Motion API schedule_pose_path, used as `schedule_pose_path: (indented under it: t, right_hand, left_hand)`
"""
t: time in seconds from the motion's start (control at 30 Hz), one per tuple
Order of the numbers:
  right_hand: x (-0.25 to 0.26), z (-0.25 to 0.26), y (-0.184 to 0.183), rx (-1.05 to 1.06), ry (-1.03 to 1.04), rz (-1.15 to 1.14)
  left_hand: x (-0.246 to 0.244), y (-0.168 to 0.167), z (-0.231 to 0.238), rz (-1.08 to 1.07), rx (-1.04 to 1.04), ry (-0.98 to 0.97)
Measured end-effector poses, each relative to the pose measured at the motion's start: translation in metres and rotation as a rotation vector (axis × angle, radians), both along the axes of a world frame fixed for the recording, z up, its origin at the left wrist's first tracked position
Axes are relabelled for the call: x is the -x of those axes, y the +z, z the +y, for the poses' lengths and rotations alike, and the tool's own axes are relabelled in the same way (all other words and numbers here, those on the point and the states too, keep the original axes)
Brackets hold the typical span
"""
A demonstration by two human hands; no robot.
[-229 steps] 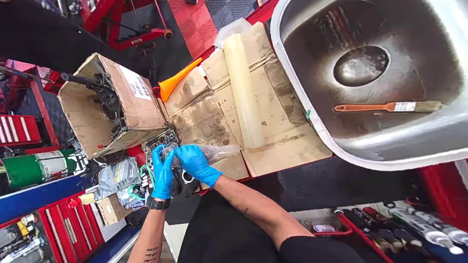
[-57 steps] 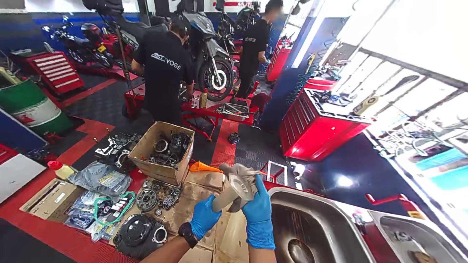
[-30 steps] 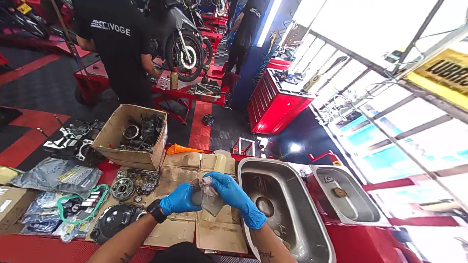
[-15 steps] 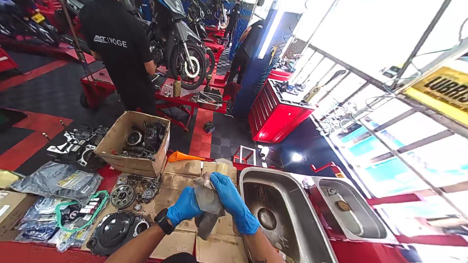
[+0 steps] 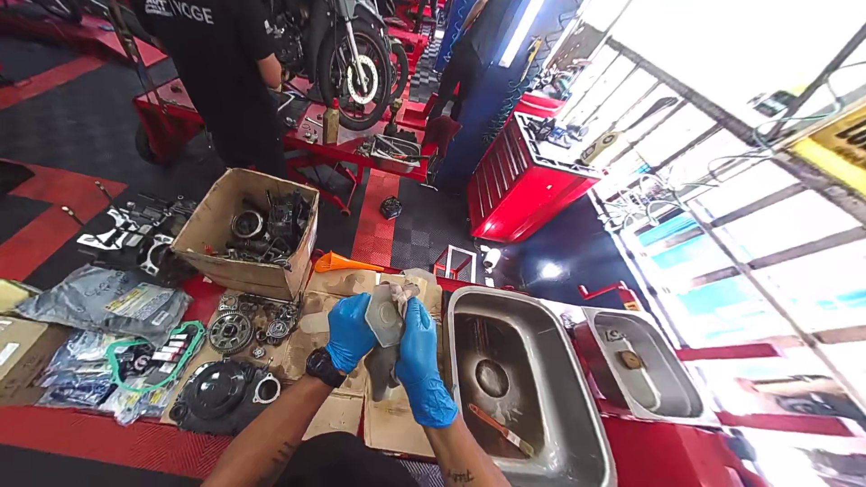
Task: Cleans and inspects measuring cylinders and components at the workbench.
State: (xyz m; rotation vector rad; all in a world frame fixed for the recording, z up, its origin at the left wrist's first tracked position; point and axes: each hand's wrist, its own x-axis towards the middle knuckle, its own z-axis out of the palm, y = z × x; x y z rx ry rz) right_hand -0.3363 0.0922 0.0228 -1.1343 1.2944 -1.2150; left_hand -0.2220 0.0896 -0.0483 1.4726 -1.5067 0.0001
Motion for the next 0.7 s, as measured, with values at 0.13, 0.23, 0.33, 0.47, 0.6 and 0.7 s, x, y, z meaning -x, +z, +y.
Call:
schedule_pose_path:
  t: [0.13, 0.23, 0.33, 0.47, 0.6, 0.7]
  right_hand:
    - [0.036, -0.037, 0.002, 0.094, 0.484, 0.196]
    - [0.010, -0.018, 0.005, -0.024, 0.179, 0.009]
    - [-0.012, 0.003, 0.000, -0.090, -0.081, -0.140]
    - [-0.018, 0.017, 0.008, -0.087, -0.132, -0.160]
    - [0.003, 0.000, 0.008, 0.056, 0.122, -0.036]
    - [0.040, -0.042, 0.000, 0.012, 0.545, -0.056]
  left_hand:
    - [-0.019, 0.008, 0.010, 0.260, -0.241, -0.483]
    - [-0.015, 0.012, 0.003, 0.184, -0.193, -0.319]
    - [-0.008, 0.005, -0.007, -0.016, -0.022, -0.075]
    - [0.000, 0.004, -0.007, -0.055, 0.086, 0.106]
    - [-0.010, 0.018, -0.007, 0.053, 0.047, -0.036]
    - [-0.026, 0.026, -0.001, 0.181, -0.259, -0.442]
